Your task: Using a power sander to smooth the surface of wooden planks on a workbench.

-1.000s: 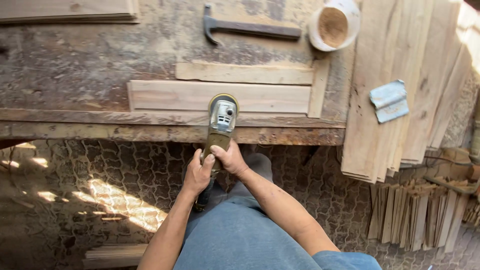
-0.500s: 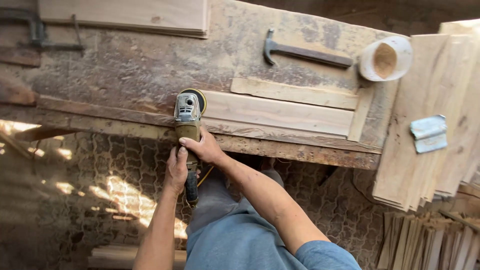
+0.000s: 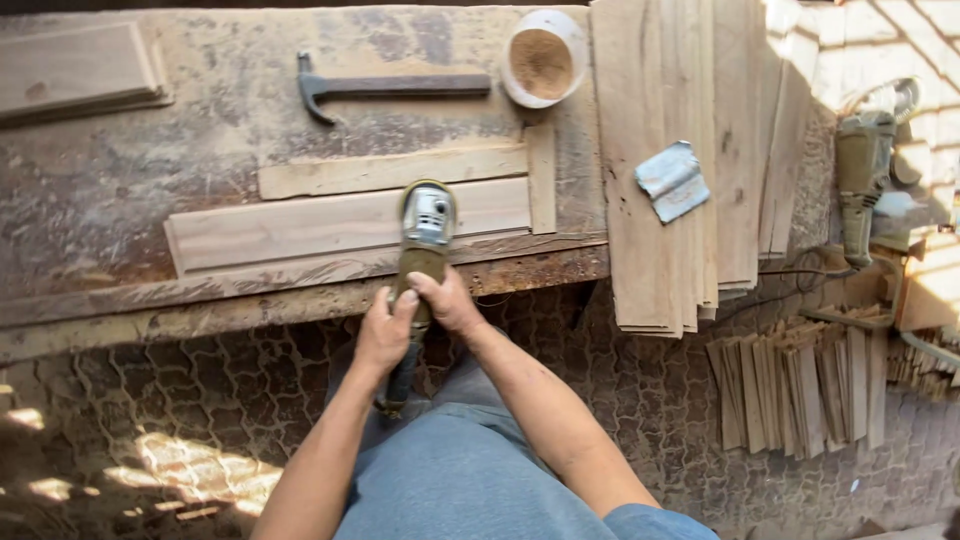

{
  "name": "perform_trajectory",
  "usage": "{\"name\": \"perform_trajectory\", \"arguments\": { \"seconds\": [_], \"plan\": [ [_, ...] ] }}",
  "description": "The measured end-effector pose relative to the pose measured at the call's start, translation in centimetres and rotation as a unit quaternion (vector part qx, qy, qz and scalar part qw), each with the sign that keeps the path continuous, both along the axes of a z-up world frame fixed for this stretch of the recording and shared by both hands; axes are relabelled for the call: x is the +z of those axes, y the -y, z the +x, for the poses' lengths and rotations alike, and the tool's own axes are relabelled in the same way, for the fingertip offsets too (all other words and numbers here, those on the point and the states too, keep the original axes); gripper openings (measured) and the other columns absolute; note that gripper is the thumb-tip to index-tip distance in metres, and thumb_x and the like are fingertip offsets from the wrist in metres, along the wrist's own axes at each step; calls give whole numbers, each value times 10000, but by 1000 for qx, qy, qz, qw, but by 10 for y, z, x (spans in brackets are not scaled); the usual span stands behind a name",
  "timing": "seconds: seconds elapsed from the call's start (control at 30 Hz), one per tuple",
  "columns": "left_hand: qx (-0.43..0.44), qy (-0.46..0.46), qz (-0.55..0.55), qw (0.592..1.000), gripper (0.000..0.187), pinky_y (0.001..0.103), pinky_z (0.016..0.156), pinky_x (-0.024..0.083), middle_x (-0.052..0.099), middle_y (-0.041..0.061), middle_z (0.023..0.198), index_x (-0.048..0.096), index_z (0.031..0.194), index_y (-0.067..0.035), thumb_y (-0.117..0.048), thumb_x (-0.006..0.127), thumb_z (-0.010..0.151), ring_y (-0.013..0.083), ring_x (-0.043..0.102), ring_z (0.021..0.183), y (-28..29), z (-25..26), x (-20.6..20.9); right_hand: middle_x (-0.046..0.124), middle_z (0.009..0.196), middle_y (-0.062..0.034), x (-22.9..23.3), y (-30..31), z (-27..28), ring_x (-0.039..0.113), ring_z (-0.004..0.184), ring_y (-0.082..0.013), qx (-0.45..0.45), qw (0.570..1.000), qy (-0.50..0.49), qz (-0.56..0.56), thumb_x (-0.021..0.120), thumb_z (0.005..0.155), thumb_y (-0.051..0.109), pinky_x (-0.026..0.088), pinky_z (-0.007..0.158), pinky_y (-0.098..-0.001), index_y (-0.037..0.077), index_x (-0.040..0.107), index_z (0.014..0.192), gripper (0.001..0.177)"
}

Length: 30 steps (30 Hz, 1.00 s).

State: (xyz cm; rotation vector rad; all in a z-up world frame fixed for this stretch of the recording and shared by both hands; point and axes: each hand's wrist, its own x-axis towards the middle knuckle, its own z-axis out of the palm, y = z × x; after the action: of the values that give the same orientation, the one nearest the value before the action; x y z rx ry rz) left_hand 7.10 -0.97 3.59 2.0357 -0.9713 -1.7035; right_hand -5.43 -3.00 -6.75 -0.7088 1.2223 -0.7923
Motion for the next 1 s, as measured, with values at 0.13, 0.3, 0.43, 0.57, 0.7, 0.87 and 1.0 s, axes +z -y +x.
{"name": "perform_trajectory", "arguments": {
  "seconds": [0.13,0.3,0.43,0.57,0.7,0.87,1.0],
  "plan": [
    [-28,-66,-47,996,621,576,1058,462,648,320,1284,574,1372,4,-488,575,992,462,584,1275,21,-65,-24,725,1105,-241,-62,-11,-103,728,1012,-359,177,815,-368,-411,583,1024,96,575,871,-460,7,650,1314,310],
    [-88,-52,4,995,861,535,1108,441,600,273,1381,512,1433,-65,-738,540,896,409,538,1346,18,-78,-37,692,777,-124,-4,1,-111,635,642,-156,-114,993,1,-3,629,996,236,571,625,-322,-64,708,1004,310],
    [-74,-46,41,995,972,519,1096,463,624,263,1366,474,1489,-110,-819,521,826,406,555,1336,3,-25,-38,711,930,-131,-21,-9,-69,634,814,-153,-29,999,-4,-21,650,979,305,570,727,-355,-6,688,1125,345],
    [7,-34,53,998,1023,528,1139,429,550,329,1436,420,1544,-18,-771,524,860,445,514,1371,-11,64,-8,708,1033,-104,-28,-5,33,613,872,-148,79,996,-10,-35,692,972,317,578,802,-389,49,687,1207,356],
    [112,-17,33,993,927,544,1153,412,546,325,1440,434,1523,-8,-706,492,916,440,501,1380,-30,162,7,696,990,-110,-22,0,151,610,868,-171,156,987,8,-43,775,916,336,561,785,-415,17,671,1189,432],
    [200,5,3,980,922,606,1185,340,430,397,1506,341,1550,76,-644,448,982,508,409,1424,-77,265,-23,678,968,-98,19,-9,275,602,873,-202,177,982,47,-44,796,895,282,550,804,-398,16,671,1138,382],
    [157,-15,5,987,893,640,1106,413,499,376,1409,382,1472,51,-573,653,893,521,465,1353,-95,289,14,689,1019,-159,51,-25,296,627,958,-230,229,971,40,-48,849,829,266,540,870,-434,23,656,1203,486]
  ]
}}
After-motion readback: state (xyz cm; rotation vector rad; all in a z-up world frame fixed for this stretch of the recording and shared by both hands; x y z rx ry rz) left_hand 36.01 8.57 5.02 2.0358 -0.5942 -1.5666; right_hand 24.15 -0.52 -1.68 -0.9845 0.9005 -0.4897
